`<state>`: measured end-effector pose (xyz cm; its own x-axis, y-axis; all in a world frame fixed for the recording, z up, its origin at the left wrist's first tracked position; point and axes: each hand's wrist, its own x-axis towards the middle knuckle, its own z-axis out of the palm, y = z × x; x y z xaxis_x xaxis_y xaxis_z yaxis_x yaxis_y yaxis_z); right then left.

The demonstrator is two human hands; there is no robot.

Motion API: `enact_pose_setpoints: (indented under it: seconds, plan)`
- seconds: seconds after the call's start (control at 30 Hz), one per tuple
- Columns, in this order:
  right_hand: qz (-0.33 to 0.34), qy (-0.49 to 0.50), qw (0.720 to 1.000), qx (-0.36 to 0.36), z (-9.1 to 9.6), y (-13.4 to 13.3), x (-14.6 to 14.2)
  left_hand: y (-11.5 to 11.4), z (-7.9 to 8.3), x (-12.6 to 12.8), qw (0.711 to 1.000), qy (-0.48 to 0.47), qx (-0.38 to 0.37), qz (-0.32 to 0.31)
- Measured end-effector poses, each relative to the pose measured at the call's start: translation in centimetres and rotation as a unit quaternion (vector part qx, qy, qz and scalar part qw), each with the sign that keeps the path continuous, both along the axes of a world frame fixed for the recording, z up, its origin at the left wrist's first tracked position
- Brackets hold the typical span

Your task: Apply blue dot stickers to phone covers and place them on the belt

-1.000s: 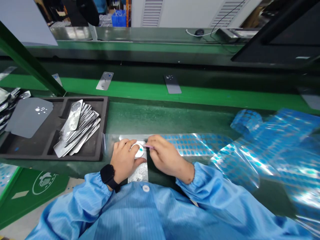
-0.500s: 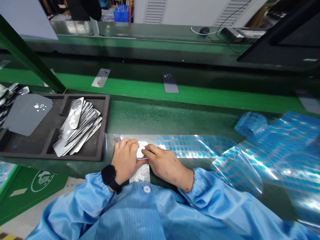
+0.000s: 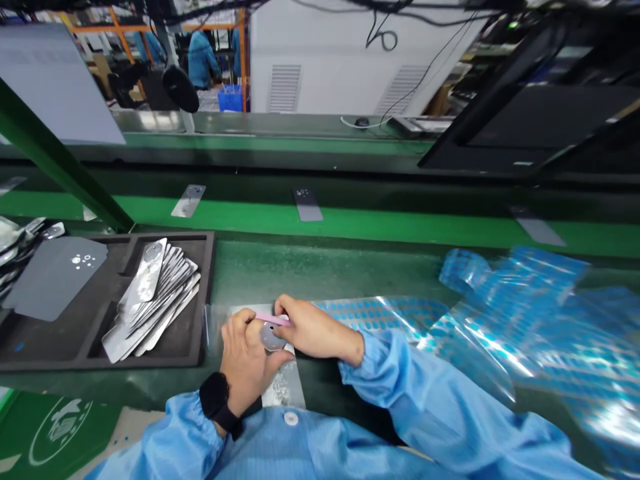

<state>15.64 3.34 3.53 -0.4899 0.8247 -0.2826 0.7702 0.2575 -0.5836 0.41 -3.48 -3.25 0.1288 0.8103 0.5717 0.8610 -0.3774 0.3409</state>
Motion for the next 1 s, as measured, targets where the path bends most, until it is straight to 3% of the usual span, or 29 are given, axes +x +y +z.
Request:
enact_pose_setpoints:
  seconds: [0.07, 0.23, 0.33, 0.43, 0.57, 0.7, 0.83, 0.87, 0.9, 0.93, 1.0]
  plan:
    - [-0.024, 0.051, 0.998, -0.010, 0.7, 3.2, -0.3, 0.1, -0.3, -0.1, 0.999, -0.044, 0.023, 0.020]
    - [-0.160, 0.103, 0.970, 0.149, 3.2, 15.6, -0.4, 0.5, -0.4, -0.3, 0.994, -0.087, 0.038, 0.055]
    - [-0.244, -0.032, 0.948, 0.203, 3.8, 20.9, 0.3, 0.6, -0.2, -0.1, 0.995, -0.080, 0.037, 0.052]
    - [-0.248, -0.165, 0.942, 0.156, 2.9, 22.3, 1.0, 0.8, 0.0, 0.1, 0.995, -0.077, 0.027, 0.054]
    - [-0.228, -0.155, 0.950, 0.149, 1.7, 20.9, 0.7, 1.0, 0.1, 0.0, 0.995, -0.086, 0.019, 0.052]
    - [-0.249, -0.100, 0.947, 0.180, 3.2, 18.8, 0.7, 1.1, 0.3, -0.6, 0.989, -0.134, -0.031, 0.053]
    - [-0.270, -0.028, 0.947, 0.172, 4.4, 13.3, 1.7, 2.0, 1.8, -0.7, 0.962, -0.253, -0.086, 0.061]
    - [-0.267, 0.010, 0.953, 0.144, 4.1, 11.1, 2.0, 2.4, 2.4, -0.7, 0.949, -0.293, -0.105, 0.059]
    - [-0.268, 0.107, 0.955, 0.070, 3.6, 8.6, 2.1, 2.9, 3.1, -0.6, 0.932, -0.335, -0.129, 0.054]
    - [-0.252, 0.205, 0.946, -0.016, 3.0, 6.2, 2.3, 3.4, 3.7, -0.6, 0.912, -0.376, -0.159, 0.044]
    - [-0.202, 0.298, 0.921, -0.148, 1.7, 1.7, 2.5, 4.2, 4.7, -0.7, 0.865, -0.443, -0.236, 0.007]
